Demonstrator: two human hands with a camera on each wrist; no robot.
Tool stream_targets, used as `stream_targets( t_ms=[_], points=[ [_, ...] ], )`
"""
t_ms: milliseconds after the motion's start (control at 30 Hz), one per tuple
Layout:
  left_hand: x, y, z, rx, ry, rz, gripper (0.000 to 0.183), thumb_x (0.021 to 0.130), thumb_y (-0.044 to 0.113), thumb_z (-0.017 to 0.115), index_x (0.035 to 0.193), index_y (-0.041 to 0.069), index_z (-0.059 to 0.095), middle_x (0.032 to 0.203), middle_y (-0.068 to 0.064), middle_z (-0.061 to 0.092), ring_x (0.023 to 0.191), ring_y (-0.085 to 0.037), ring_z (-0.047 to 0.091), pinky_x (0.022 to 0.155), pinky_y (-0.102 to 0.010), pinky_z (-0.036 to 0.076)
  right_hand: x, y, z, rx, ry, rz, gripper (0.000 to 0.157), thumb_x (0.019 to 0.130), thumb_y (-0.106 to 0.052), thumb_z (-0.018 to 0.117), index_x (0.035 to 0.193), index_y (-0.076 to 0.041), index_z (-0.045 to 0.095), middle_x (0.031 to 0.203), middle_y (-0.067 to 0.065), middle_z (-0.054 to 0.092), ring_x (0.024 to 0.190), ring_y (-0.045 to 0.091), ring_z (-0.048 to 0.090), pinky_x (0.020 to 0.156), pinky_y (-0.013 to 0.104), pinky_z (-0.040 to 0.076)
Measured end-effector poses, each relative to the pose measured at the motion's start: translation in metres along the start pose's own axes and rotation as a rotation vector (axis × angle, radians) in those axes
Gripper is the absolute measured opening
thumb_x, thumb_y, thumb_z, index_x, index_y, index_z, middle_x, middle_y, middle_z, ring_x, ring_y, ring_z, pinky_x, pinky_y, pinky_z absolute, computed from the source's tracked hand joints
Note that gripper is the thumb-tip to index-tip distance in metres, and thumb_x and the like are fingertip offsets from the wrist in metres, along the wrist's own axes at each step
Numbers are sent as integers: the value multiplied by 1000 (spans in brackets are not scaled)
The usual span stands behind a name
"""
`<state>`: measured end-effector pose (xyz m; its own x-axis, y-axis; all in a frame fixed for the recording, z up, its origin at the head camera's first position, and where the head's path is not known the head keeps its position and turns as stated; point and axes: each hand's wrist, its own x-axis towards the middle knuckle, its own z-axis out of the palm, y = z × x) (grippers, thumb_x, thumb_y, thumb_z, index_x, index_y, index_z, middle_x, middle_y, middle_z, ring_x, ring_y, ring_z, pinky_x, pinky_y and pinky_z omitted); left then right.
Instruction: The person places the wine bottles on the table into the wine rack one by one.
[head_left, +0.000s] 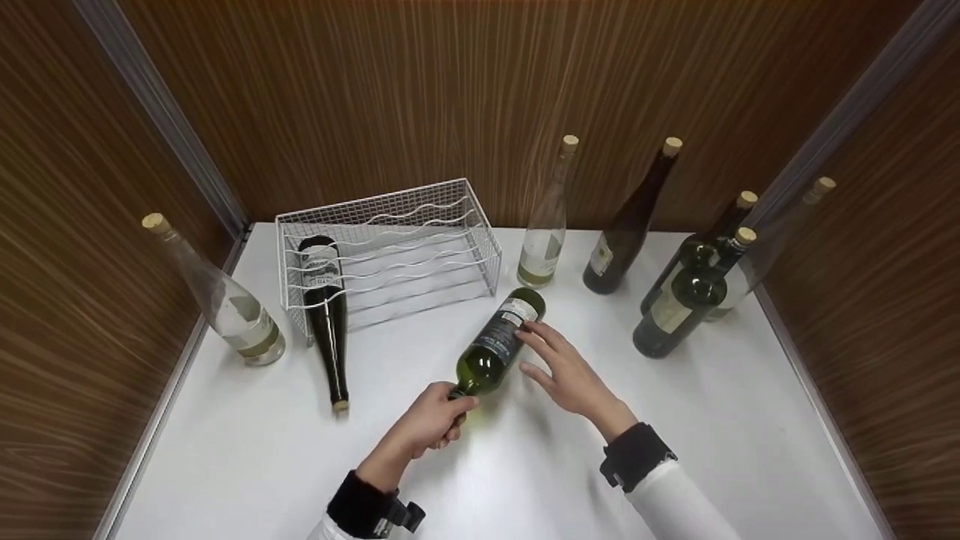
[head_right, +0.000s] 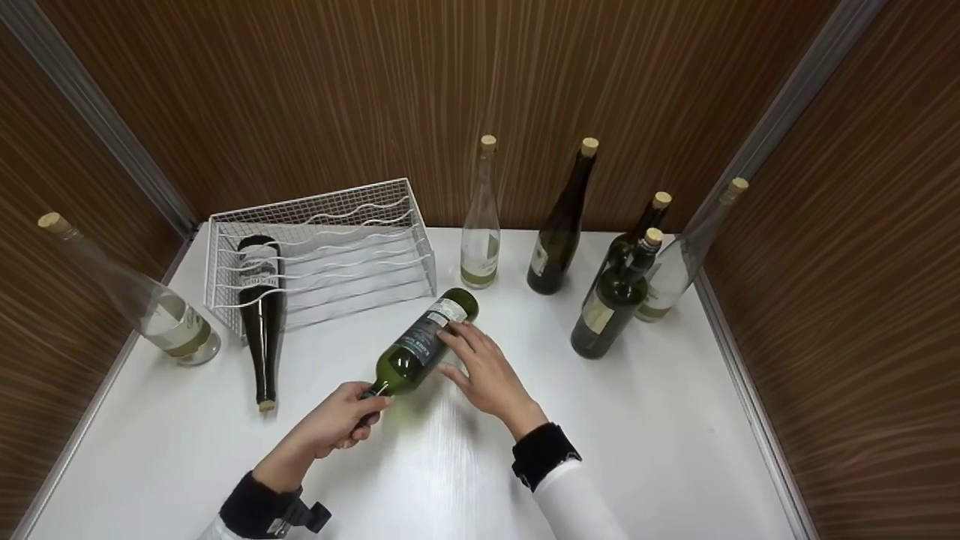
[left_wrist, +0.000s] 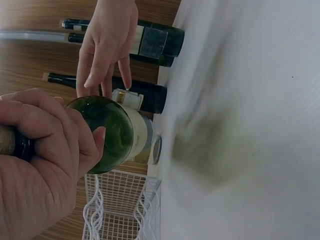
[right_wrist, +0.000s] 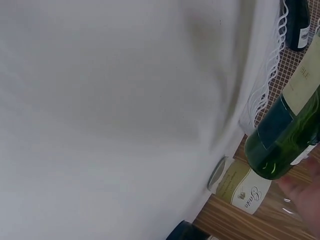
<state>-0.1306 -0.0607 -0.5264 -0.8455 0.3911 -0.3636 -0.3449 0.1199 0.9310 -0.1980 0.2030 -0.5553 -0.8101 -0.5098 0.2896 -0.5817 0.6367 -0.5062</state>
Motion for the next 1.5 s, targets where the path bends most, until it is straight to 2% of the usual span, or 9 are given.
stream_targets(
  t_ms=[100, 333, 467, 600, 867, 1100, 1400, 1500],
  points=[
    [-5, -1, -5, -10, 18, 7, 23, 98, 21, 56, 85, 3, 49, 56, 1, 43, 39, -6, 35, 32, -19, 25, 0, -1, 1, 35, -39, 48, 52, 103, -38, 51, 150, -18, 42, 155, 11, 33, 143, 29, 28, 114, 48, 25],
    [-16, -7, -19, -19, 55, 18, 23, 99, 22, 55, 89, 2, 50, 56, 2, 43, 40, -6, 35, 33, -18, 28, -2, -5, 8, 47, -131, 97, 56, 104, -45, 42, 153, -19, 37, 157, 9, 29, 145, 30, 23, 115, 49, 22],
    [-22, -11, -25, -32, 88, 14, 24, 100, 22, 53, 91, 0, 49, 54, 2, 43, 39, -6, 35, 33, -18, 28, -1, -9, 14, 51, -166, 94, 57, 104, -47, 41, 154, -20, 35, 158, 9, 28, 145, 31, 22, 115, 48, 22],
    [-25, -15, -30, -57, 145, 0, 22, 100, 21, 52, 89, 3, 48, 55, 2, 44, 40, -5, 37, 33, -18, 30, 1, -12, 21, 66, -194, 80, 56, 104, -47, 40, 154, -22, 34, 158, 9, 28, 145, 33, 22, 115, 48, 21],
    [-26, -18, -41, -102, 274, 7, 23, 100, 21, 54, 93, 0, 47, 55, 1, 44, 39, -5, 36, 33, -17, 28, 5, -15, 28, 85, -239, 89, 57, 104, -51, 37, 155, -26, 32, 158, 6, 27, 146, 30, 20, 116, 47, 21],
    [-25, -22, -52, -136, 387, 1, 22, 101, 18, 52, 89, 0, 47, 56, 0, 44, 40, -6, 37, 33, -18, 29, 6, -15, 27, 86, -248, 102, 57, 104, -51, 36, 155, -25, 32, 158, 6, 27, 146, 30, 19, 115, 49, 21],
    [-17, -29, -49, -118, 526, 1, 22, 101, 19, 51, 97, -2, 47, 56, 0, 47, 39, -6, 39, 34, -18, 31, 7, -14, 30, 104, -251, 119, 55, 105, -43, 41, 156, -26, 28, 159, 5, 26, 146, 29, 19, 115, 50, 20],
    [-14, -31, -47, -118, 564, 6, 21, 100, 19, 50, 94, 0, 47, 57, 0, 47, 40, -6, 40, 34, -18, 32, 7, -15, 32, 106, -251, 120, 55, 105, -41, 42, 156, -26, 28, 159, 6, 26, 146, 31, 19, 115, 51, 20]
  ],
)
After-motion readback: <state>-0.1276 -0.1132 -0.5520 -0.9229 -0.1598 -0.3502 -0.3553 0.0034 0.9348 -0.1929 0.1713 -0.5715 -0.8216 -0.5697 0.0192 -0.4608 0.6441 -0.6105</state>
